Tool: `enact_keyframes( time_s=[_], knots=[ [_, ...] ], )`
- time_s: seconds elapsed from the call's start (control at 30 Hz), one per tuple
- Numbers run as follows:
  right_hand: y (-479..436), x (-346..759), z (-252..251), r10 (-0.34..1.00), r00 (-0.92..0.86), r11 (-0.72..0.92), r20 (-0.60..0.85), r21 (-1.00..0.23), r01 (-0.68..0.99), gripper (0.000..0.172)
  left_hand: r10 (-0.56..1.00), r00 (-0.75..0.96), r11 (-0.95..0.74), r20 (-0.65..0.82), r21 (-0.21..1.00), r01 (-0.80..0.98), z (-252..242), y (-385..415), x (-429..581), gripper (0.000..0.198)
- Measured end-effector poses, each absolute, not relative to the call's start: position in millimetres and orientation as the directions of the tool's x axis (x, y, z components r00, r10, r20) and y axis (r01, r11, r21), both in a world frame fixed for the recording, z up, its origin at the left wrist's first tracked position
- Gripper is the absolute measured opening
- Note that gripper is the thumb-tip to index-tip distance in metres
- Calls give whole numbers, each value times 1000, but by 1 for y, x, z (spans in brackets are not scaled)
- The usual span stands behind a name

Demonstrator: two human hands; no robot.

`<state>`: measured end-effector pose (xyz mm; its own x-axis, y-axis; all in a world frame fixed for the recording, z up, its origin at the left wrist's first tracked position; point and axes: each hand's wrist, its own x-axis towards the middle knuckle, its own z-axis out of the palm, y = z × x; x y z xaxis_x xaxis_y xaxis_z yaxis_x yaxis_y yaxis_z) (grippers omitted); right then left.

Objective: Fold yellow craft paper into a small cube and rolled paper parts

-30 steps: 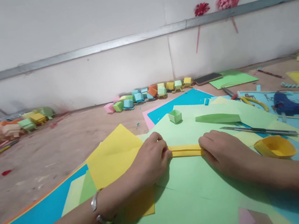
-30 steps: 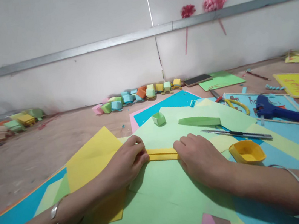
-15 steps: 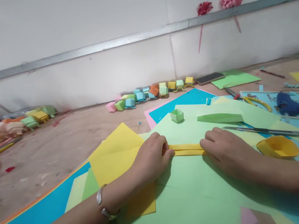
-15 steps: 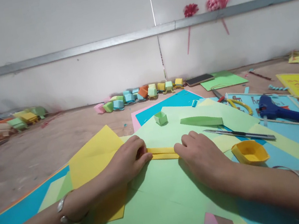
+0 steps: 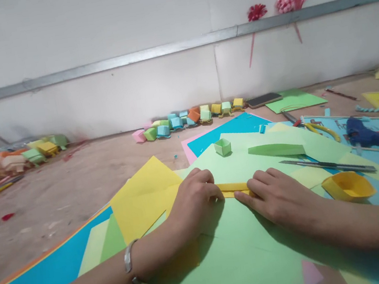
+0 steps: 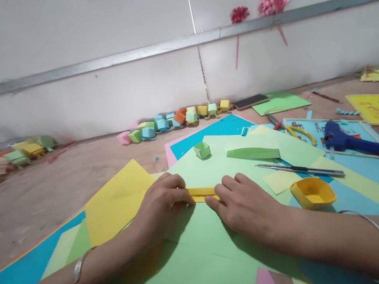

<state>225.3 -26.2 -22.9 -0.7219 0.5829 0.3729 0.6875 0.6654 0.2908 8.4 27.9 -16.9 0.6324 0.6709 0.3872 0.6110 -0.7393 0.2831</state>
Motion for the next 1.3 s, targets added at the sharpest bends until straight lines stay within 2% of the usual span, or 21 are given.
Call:
enact_keyframes(
  time_s=[0.07,0.17,0.37,0.57,0.67,0.77,0.9,1.1,1.2,1.3],
  knots=[
    [-32,225,-21,594,-717,638,366,328,696,11,653,642,-756,401,295,585,-20,29,6,23],
    [-44,227,-19,637,-694,592,337,363,720,10,621,673,-781,401,250,572,-21,29,4,24],
    [-59,233,-24,694,-658,481,291,493,725,25,607,732,-791,310,144,595,-13,22,5,25],
    [-60,233,-26,689,-680,475,249,553,684,22,575,797,-784,185,-153,601,-7,12,12,18],
    [-60,232,-24,680,-691,479,246,564,673,18,522,838,-805,155,-235,545,-6,7,15,21],
    [-60,233,-22,679,-695,482,235,572,664,15,504,857,-813,111,-274,514,-3,3,17,31],
    [-61,233,-22,700,-685,486,204,567,665,22,491,868,-815,70,-315,486,2,-3,16,22],
    [-61,234,-23,731,-672,510,121,557,655,26,592,806,-753,11,-348,558,3,-10,12,27],
    [-61,234,-23,741,-665,517,98,548,657,25,664,746,-682,40,-378,627,2,-9,11,28],
    [-61,234,-22,746,-660,525,90,529,666,25,652,732,-635,198,-384,670,3,-7,10,28]
  ],
)
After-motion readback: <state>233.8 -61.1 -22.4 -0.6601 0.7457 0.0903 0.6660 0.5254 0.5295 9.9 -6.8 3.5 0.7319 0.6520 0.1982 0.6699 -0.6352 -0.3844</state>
